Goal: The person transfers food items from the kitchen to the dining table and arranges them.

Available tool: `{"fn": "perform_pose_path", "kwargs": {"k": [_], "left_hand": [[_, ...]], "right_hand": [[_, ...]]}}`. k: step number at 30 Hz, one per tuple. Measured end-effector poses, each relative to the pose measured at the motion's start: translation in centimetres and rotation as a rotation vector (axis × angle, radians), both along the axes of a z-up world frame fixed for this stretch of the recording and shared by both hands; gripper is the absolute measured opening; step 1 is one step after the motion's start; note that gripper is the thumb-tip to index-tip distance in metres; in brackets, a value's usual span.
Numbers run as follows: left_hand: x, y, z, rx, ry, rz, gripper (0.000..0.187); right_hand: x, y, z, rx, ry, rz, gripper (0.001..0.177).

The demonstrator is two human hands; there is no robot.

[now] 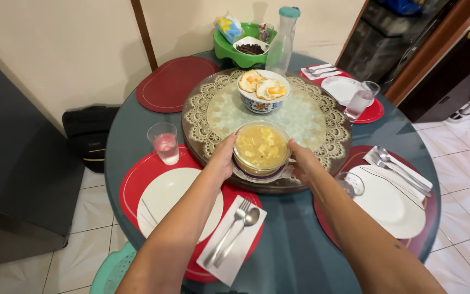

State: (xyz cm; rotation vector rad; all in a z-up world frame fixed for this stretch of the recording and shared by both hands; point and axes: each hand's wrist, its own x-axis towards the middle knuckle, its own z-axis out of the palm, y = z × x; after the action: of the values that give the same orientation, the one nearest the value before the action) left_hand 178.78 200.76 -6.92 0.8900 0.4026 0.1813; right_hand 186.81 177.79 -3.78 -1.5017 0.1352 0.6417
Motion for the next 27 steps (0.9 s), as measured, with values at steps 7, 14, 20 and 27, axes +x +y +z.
{"fn": "perform_pose_path", "kwargs": {"k": [7,14,20,27], "left_hand": [[2.6,0.7,0.9,-0.028,0.098,-0.027,0.048],[5.3,1.1,-0.7,0.011,0.171,0.022,0.052],[6.3,1.7,-1.3,0.066,0.182,0.035,0.054],[7.3,2.2,-2.0,0.119,0.168,0.059,0.054]], "right_hand": [[4.5,1.5,-2.4,-0.027,0.02,-0.002,0.048],[7.5,2.6,-3.6,-0.088,0.014,0.014,0.049],[8.0,3.4,-3.6,-0.134,-0.014,0.07,0.053],[8.7,4.4,-3.6,-0.21,-0.03,0.062,0.052]]}}
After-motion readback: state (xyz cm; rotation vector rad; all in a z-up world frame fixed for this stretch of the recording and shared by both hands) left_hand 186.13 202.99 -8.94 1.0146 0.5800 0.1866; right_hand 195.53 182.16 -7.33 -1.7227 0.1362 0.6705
